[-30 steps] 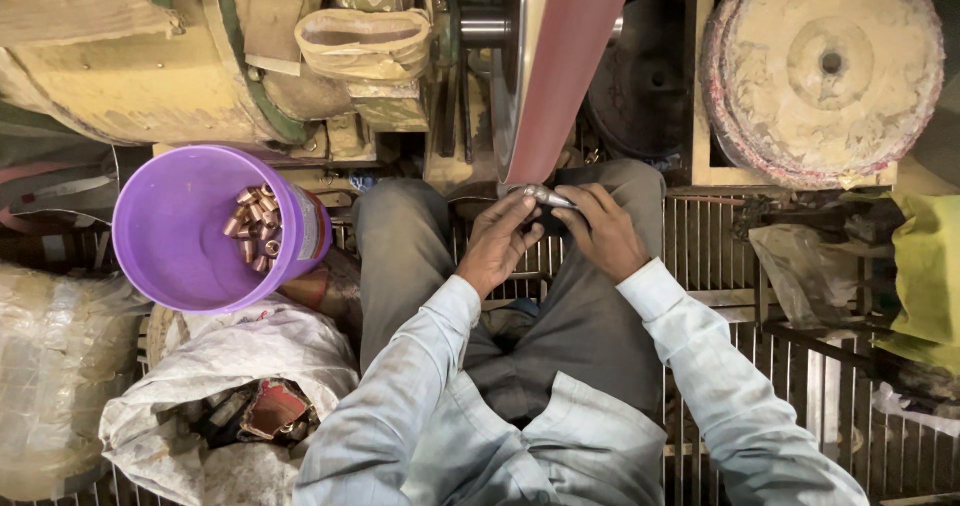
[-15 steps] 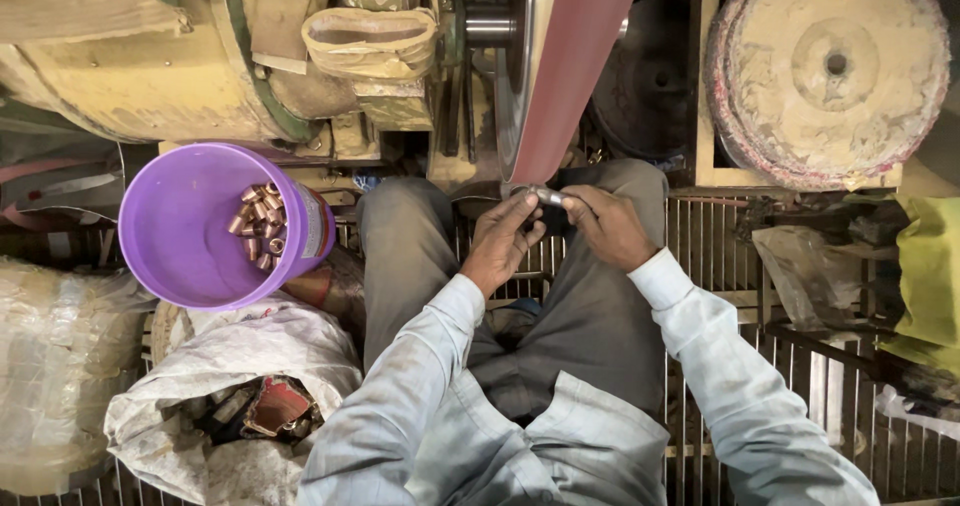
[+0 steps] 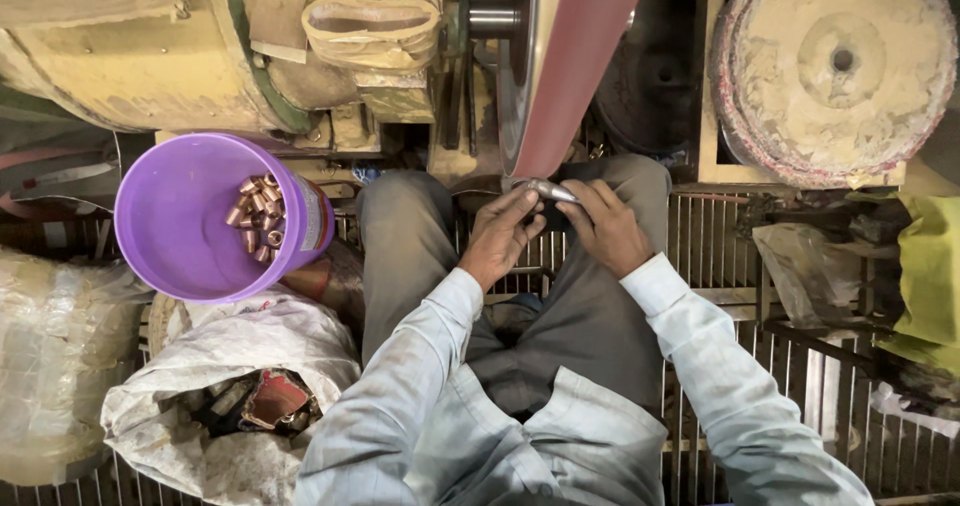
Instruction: The person sits on a metal grate floor and repeatedly picks up small brass-colored cylindrical parts from a white sack. They press each part against a rotating grinding wheel to smooth its surface, then place the finished part into a purple bucket. The process is repeated for multiple parts.
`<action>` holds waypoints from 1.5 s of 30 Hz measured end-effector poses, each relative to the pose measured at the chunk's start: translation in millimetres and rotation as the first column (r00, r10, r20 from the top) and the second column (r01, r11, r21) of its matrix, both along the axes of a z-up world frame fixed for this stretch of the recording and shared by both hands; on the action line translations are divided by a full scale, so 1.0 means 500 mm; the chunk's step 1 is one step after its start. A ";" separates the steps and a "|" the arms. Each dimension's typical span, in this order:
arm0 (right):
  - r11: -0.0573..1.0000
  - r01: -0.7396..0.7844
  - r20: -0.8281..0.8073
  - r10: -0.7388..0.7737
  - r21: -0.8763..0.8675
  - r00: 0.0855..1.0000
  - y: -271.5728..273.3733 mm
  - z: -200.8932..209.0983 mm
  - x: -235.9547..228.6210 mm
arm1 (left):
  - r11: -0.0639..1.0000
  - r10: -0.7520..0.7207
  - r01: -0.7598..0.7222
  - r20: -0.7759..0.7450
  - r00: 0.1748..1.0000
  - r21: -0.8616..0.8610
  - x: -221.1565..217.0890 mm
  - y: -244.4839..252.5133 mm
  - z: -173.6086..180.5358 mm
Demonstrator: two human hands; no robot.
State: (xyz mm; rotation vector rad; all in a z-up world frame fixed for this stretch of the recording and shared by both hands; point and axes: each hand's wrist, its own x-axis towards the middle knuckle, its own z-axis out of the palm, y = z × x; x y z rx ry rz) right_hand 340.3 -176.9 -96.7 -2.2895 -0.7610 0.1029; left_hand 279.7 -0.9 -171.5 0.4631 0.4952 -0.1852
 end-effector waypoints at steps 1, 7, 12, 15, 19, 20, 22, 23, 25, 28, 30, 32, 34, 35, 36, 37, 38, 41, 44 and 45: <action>1.000 -0.017 0.005 0.017 0.000 1.000 -0.002 -0.001 0.001 | 1.000 0.001 -0.001 -0.009 1.000 0.005 -0.002 -0.002 -0.005; 0.997 -0.061 -0.161 0.066 0.035 0.985 -0.007 0.006 0.030 | 1.000 0.014 -0.014 -0.026 1.000 -0.008 0.004 -0.006 -0.019; 0.996 0.035 -0.614 -0.078 -0.081 0.786 -0.016 0.015 0.043 | 1.000 -0.006 0.006 -0.005 1.000 -0.017 -0.005 -0.005 0.002; 0.988 -0.132 -0.103 0.141 0.085 0.985 -0.021 0.020 0.034 | 0.999 -0.038 0.038 -0.005 0.999 0.001 -0.005 -0.001 0.016; 0.997 -0.043 -0.022 0.044 0.065 0.999 -0.016 0.012 0.010 | 1.000 -0.023 0.023 0.020 1.000 -0.005 -0.005 -0.001 0.017; 0.998 -0.037 -0.003 0.037 0.055 0.999 -0.013 0.011 0.006 | 1.000 -0.023 0.024 0.016 1.000 -0.008 -0.005 -0.002 0.016; 0.999 -0.033 -0.005 0.034 0.040 0.999 -0.010 0.012 0.004 | 1.000 -0.015 0.015 0.002 1.000 -0.009 -0.003 -0.002 0.013; 0.999 -0.036 -0.027 0.037 0.035 0.999 -0.007 0.013 0.006 | 1.000 -0.010 0.010 -0.003 1.000 -0.009 0.000 -0.001 0.011; 0.997 -0.064 -0.024 0.065 0.041 0.998 -0.007 0.016 0.006 | 1.000 0.001 -0.001 -0.004 1.000 -0.008 -0.002 -0.004 0.004; 0.997 -0.063 -0.077 0.066 0.044 0.995 -0.005 0.017 0.013 | 1.000 0.010 -0.010 -0.016 1.000 -0.004 -0.001 -0.005 -0.007; 1.000 0.015 -0.298 -0.018 -0.010 0.955 -0.008 0.015 0.019 | 1.000 0.013 -0.013 -0.023 1.000 -0.006 0.000 -0.007 -0.013; 1.000 0.011 -0.357 -0.005 0.013 0.934 -0.007 0.008 0.028 | 1.000 0.016 -0.017 -0.027 1.000 -0.012 0.001 -0.007 -0.014; 0.996 0.033 -0.504 0.012 0.080 0.863 -0.008 0.002 0.038 | 1.000 0.012 -0.011 -0.024 1.000 0.003 0.000 -0.005 -0.006; 0.989 0.065 -0.614 0.029 0.130 0.789 -0.009 0.001 0.043 | 1.000 0.009 -0.009 -0.021 1.000 0.011 0.000 -0.005 0.003; 0.979 0.104 -0.709 0.052 0.176 0.703 -0.011 0.002 0.047 | 1.000 0.010 -0.009 -0.025 1.000 0.019 0.001 -0.005 0.015; 0.962 0.178 -0.790 0.059 0.209 0.610 -0.014 0.007 0.049 | 1.000 0.011 -0.010 -0.029 1.000 0.027 0.001 -0.004 0.030; 0.940 0.252 -0.861 0.075 0.229 0.504 -0.020 0.014 0.043 | 0.999 0.014 -0.013 -0.037 0.999 0.033 -0.005 -0.006 0.048; 0.928 0.282 -0.898 0.105 0.243 0.427 -0.039 0.055 0.012 | 0.996 -0.032 0.031 0.004 0.999 0.085 -0.034 -0.004 0.117; 0.964 0.140 -0.791 0.098 0.226 0.604 -0.066 0.109 -0.066 | 0.981 -0.092 0.083 0.043 0.995 0.176 -0.099 0.002 0.192; 0.958 0.129 -0.774 0.123 0.255 0.622 -0.067 0.123 -0.091 | 0.948 -0.118 0.071 0.133 0.984 0.312 -0.119 0.007 0.217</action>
